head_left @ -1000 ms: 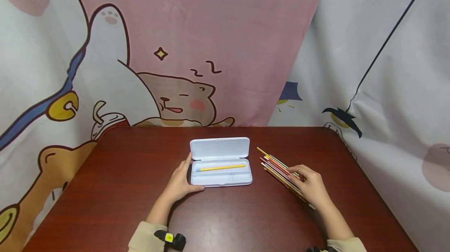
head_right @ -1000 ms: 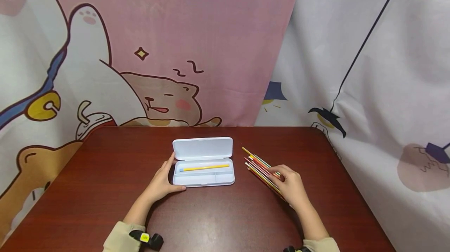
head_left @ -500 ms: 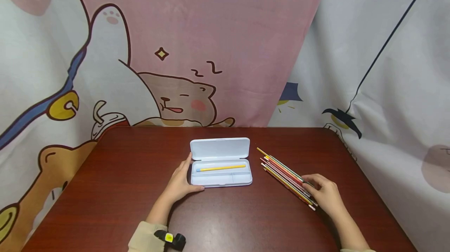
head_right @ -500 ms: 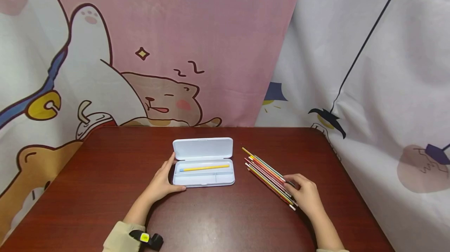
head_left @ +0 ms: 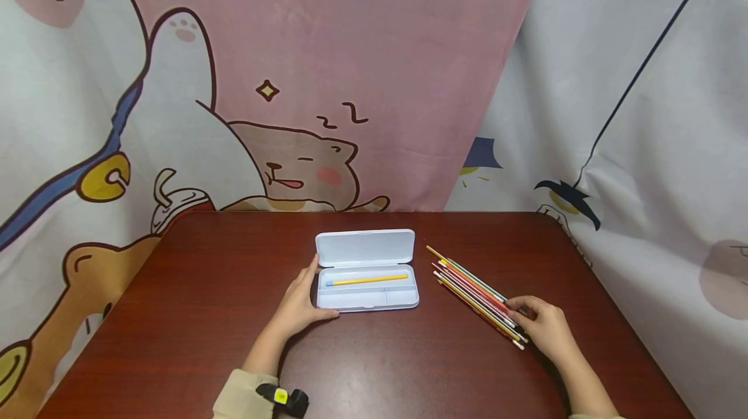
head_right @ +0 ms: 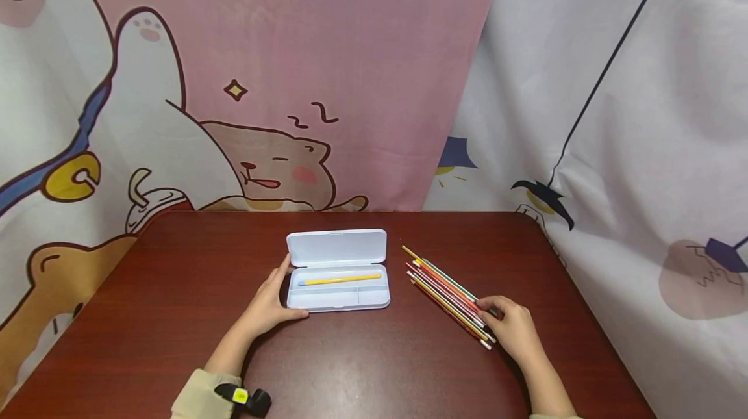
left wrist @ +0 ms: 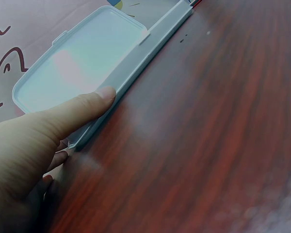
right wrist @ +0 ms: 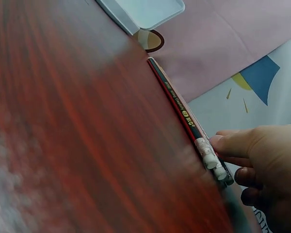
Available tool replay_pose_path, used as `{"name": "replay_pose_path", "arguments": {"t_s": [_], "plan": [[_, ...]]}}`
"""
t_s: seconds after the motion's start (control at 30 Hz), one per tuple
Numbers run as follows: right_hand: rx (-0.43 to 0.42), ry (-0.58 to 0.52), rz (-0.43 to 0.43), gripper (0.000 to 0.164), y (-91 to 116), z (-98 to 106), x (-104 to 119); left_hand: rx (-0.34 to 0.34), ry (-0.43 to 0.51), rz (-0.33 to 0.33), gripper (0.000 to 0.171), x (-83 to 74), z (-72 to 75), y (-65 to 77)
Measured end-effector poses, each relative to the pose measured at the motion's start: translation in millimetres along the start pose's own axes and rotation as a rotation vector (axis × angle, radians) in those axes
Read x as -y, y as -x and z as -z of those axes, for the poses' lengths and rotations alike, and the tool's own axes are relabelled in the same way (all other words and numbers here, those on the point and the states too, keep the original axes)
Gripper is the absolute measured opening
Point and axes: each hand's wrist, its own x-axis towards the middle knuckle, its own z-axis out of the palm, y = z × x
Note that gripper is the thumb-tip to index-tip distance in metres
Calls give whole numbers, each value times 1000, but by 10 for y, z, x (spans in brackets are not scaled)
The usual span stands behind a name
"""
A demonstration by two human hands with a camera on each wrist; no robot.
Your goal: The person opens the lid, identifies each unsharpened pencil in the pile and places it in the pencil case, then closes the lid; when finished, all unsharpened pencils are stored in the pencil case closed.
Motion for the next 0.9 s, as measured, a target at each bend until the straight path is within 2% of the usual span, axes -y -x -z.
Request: {"name": "replay_pose_path", "arguments": {"t_s": [0.53,0.9], "plan": [[77,91,-60,19,-3,17,35,-17,-6,-31,128,19,-10,8],[30,65,-140,16,-18,17,51,-18,2,-34,129,27,-11,3]]}}
